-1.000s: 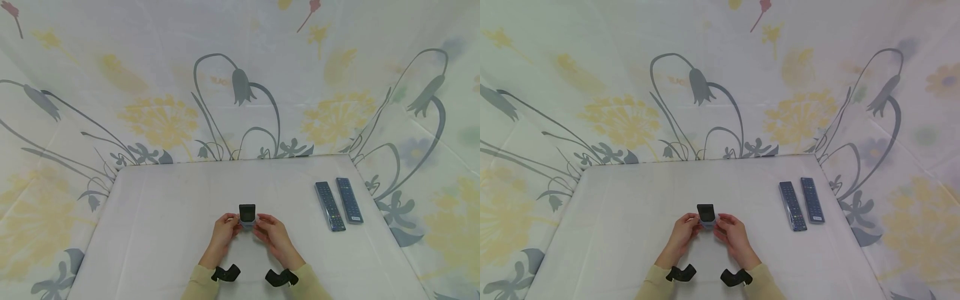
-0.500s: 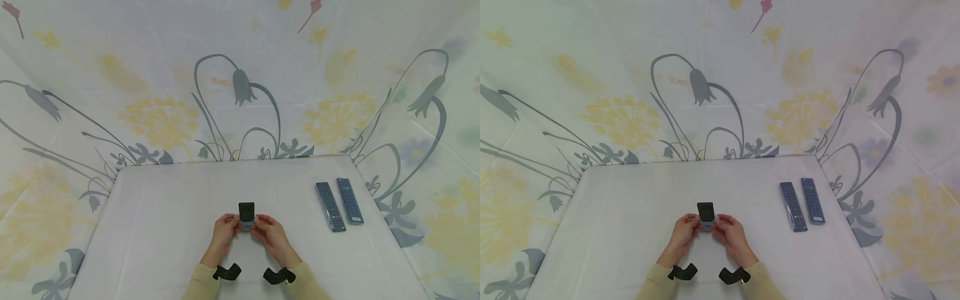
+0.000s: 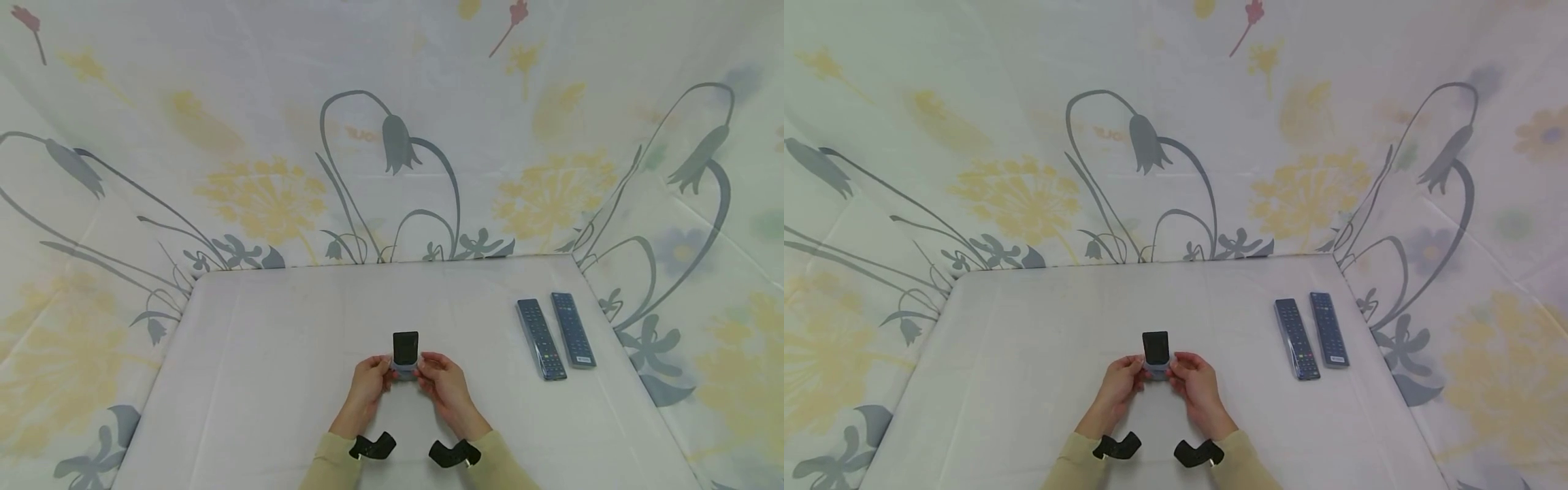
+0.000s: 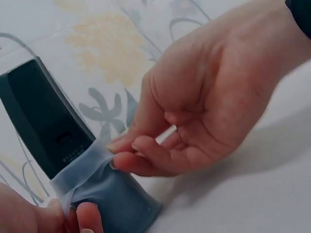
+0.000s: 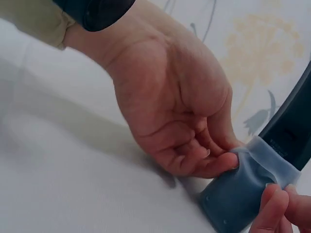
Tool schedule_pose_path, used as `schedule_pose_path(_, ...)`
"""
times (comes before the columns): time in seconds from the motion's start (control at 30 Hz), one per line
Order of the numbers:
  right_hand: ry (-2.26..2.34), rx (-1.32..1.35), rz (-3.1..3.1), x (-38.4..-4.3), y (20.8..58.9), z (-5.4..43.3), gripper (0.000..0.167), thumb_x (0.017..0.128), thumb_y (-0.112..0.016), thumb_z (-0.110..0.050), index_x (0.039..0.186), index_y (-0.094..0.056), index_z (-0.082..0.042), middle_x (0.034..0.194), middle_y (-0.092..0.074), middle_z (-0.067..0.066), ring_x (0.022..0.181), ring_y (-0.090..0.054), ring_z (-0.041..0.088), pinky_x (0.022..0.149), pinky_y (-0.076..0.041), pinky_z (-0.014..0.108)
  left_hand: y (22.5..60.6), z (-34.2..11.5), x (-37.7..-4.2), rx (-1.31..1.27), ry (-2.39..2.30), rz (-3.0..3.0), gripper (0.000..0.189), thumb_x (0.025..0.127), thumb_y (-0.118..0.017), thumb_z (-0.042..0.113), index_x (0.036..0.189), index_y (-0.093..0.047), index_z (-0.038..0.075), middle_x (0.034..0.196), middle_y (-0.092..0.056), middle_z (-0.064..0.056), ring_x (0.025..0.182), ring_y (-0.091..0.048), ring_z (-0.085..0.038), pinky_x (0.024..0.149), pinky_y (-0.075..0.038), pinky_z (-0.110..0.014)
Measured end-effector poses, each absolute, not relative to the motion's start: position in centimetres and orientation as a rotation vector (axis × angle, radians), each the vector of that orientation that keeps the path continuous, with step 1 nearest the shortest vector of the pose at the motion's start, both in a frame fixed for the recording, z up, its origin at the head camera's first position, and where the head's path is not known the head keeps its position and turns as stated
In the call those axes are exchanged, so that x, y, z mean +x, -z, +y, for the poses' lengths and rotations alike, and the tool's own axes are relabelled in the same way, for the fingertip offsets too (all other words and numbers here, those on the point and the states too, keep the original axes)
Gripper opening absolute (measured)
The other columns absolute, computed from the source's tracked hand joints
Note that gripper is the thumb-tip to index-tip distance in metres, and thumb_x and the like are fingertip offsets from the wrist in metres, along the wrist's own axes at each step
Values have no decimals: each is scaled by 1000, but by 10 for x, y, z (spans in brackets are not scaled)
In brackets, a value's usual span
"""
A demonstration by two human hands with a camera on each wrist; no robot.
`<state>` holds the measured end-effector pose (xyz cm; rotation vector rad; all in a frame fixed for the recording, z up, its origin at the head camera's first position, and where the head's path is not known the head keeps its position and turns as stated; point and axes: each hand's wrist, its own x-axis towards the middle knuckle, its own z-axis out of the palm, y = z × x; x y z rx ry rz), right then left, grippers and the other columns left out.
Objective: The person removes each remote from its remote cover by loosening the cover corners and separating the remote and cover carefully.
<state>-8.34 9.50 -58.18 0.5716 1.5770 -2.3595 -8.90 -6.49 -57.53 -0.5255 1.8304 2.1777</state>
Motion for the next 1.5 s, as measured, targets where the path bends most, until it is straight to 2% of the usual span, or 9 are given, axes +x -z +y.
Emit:
schedule_pose_path(0.17,2336,539,1668,-84,582,95,34,94,-61,5,129,-58,7,90,-62,6,74,-65,10,61,-51,21,576,-64,-89,-485,-2150,1957,13,100,-55,4,102,-59,-8,77,-60,-5,66,-58,-13,57,-46,-24)
schedule_pose_path(0.27,2318,515,1720,-84,583,95,33,94,-61,6,126,-60,10,89,-63,5,74,-65,11,62,-52,21,564,-64,-85,-449,-2142,1996,10,99,-55,-2,100,-56,-12,76,-60,-7,64,-59,-13,58,-48,-26)
schedule_pose_path(0.4,2288,467,1804,-83,584,95,31,93,-61,7,124,-59,14,88,-65,5,75,-66,10,64,-53,21,569,-62,-85,-443,-2135,2047,6,98,-54,-5,96,-56,-10,73,-60,-8,61,-59,-13,56,-49,-26)
schedule_pose_path(0.5,2267,443,1866,-82,584,95,30,93,-61,6,123,-60,14,89,-65,6,76,-66,10,65,-53,21,586,-59,-89,-458,-2120,2115,5,98,-55,-3,94,-57,-5,73,-59,-6,59,-59,-12,54,-49,-24)
schedule_pose_path(0.87,2238,373,1992,-81,590,94,27,90,-60,12,116,-61,19,87,-65,11,72,-66,9,67,-54,21,591,-56,-87,-435,-1988,2343,5,96,-59,-2,91,-59,-4,69,-60,-6,57,-62,-13,54,-52,-25)
schedule_pose_path(1.23,2200,358,2071,-81,593,95,26,90,-62,11,115,-62,18,88,-67,15,72,-66,8,67,-55,21,595,-54,-86,-456,-1998,2379,6,94,-61,-4,89,-59,-3,70,-62,-7,56,-64,-14,52,-52,-24)
schedule_pose_path(1.5,2189,352,2082,-80,593,95,26,91,-62,10,116,-62,18,86,-69,10,73,-67,9,67,-54,21,598,-53,-88,-456,-1971,2422,7,94,-61,-4,87,-60,-2,66,-63,-6,54,-64,-15,49,-50,-23)
